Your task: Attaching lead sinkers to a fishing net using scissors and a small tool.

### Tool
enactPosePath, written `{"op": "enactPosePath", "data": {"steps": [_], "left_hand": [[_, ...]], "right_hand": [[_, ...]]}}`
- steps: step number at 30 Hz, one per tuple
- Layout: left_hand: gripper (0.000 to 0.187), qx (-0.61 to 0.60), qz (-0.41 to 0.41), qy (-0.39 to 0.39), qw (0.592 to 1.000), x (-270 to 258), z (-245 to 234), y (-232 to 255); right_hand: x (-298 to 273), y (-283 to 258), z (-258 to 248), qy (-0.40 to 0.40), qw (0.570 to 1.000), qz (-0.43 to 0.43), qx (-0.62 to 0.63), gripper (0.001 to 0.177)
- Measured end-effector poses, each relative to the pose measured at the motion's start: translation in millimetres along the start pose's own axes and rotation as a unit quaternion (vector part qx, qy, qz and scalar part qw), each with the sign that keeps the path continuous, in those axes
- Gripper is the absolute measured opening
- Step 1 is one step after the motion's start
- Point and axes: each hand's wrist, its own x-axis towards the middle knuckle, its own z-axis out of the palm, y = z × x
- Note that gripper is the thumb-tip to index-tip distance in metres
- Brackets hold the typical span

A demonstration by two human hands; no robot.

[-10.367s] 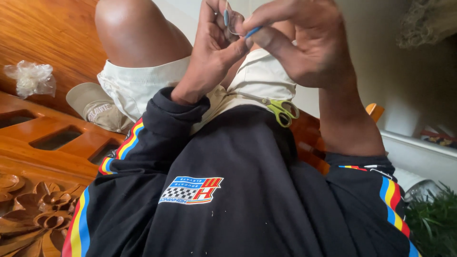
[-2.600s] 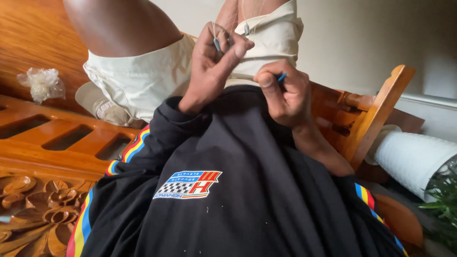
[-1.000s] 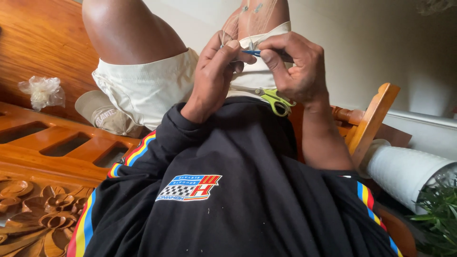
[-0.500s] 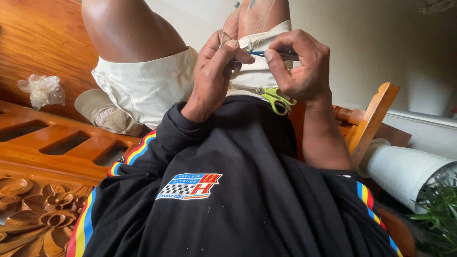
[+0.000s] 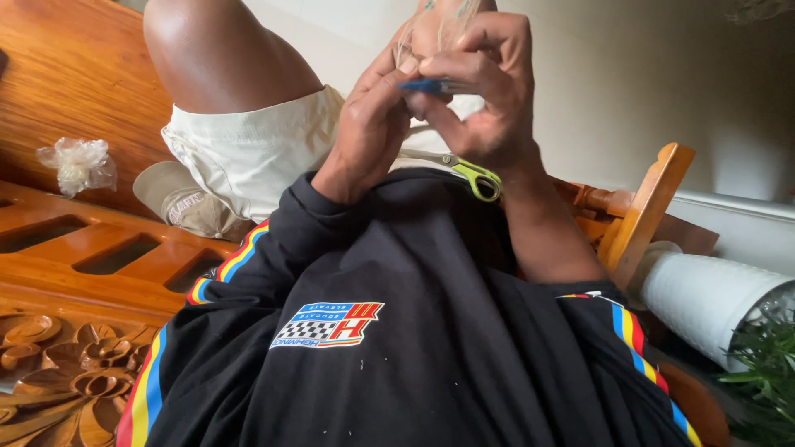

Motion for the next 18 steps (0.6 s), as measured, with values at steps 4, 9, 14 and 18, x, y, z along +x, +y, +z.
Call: {"op": "enactPosePath", "data": {"steps": [4,9,14,18], "left_hand": [[0.013,0.063,0.064,-0.034,0.995,2.8,4.0,9.5],[0.024,0.273,0.137,-0.019,0.952,-0.8,12.9,16.8],[0.021,0.186,0.123,-0.007,0.975,-2.7,11.3,14.9],[0.021,0.166,0.112,0.0,0.98,-3.5,6.4,12.4]], "right_hand": [[5.3,1.0,6.0,0.046,0.997,-0.03,0.056,0.021],[24.5,-30.3,-10.8,0.106,0.991,-0.065,0.041,0.02],[22.8,-10.5,-18.5,0.224,0.97,0.038,0.085,0.019],[22.2,-4.0,-14.2,0.283,0.949,0.029,0.132,0.011]]}}
